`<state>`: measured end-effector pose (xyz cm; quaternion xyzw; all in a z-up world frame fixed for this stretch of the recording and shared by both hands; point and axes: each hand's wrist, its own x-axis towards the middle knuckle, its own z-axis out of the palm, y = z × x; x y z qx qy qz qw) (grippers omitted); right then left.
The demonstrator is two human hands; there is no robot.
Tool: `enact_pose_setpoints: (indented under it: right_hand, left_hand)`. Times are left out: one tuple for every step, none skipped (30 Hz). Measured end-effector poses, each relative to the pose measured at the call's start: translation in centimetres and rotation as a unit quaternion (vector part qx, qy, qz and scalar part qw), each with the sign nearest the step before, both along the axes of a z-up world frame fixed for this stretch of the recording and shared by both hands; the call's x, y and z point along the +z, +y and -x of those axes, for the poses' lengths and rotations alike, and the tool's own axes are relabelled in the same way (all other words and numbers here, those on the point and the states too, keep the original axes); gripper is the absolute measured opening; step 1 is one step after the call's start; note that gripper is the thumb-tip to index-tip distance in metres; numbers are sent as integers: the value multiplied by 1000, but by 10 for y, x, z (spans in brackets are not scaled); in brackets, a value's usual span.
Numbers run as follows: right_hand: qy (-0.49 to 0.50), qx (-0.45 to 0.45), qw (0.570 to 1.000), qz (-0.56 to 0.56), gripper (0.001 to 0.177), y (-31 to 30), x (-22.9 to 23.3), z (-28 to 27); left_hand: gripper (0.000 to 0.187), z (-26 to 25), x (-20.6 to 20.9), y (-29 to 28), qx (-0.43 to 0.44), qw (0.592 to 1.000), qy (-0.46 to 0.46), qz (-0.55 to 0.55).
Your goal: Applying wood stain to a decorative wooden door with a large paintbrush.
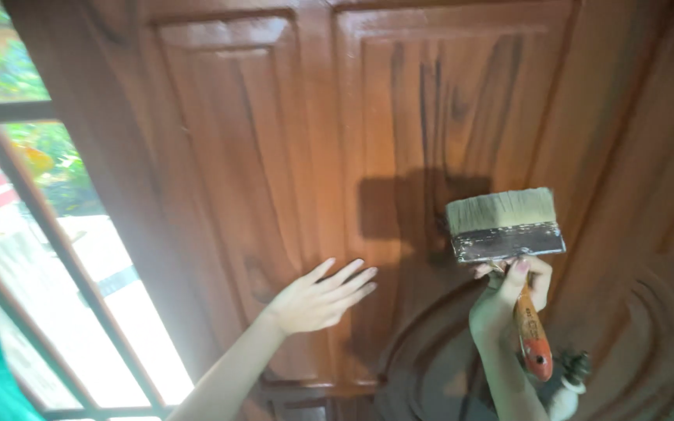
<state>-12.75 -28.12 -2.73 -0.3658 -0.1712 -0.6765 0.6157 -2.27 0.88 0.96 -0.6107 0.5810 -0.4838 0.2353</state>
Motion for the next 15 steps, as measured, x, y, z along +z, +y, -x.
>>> enact_pose_setpoints:
  right_hand:
    - [-7, 14, 1000, -12, 20, 6, 9, -1]
    - [-9, 17, 1000, -12, 20, 6, 5, -8]
    - [37, -53, 995, 75, 21, 6, 1, -15]
    - [84, -124, 975, 162, 22, 5, -5, -22]
    - [83, -121, 976, 163, 22, -2, -8, -38]
    - [67, -159, 978, 118, 24, -8, -9, -55]
    - [50, -195, 977, 72, 27, -14, -11, -73]
    - [50, -193, 977, 74, 27, 0, 12, -64]
    - [-15, -104, 993, 47, 27, 14, 34, -56]
    - [-79, -14, 997, 19, 28, 27, 56, -47]
    - [-78, -12, 997, 22, 28, 40, 66, -48]
    - [-54, -7, 998, 18, 25, 52, 76, -48]
    - [-31, -2, 999, 14, 22, 65, 86, -48]
    - [-30, -4, 999, 15, 22, 75, 84, -51]
    - [14, -9, 997, 69, 22, 86, 83, -54]
  left_hand:
    - [75, 0, 2, 1, 3, 999, 34, 1]
    - [75, 0, 6, 5, 6, 999, 32, 0]
    - [75, -1, 9, 10, 24, 999, 40, 25]
    - [75, -2, 10, 14, 41, 997, 51, 51]
    - [75, 0, 20, 20, 43, 996, 50, 52]
    - [74, 1, 29, 26, 46, 991, 67, 102]
    - [73, 2, 39, 33, 48, 984, 83, 152]
    - [73, 1, 48, 40, 50, 983, 83, 154]
    - [72, -1, 57, 47, 52, 977, 82, 189]
    - [71, -2, 65, 54, 54, 970, 82, 224]
    - [71, -4, 73, 62, 55, 969, 83, 227]
    - [71, -7, 81, 68, 60, 965, 86, 242]
    - [71, -9, 90, 74, 65, 960, 88, 258]
    - [71, -10, 96, 81, 63, 960, 89, 258]
    - [71, -11, 103, 87, 65, 955, 73, 279]
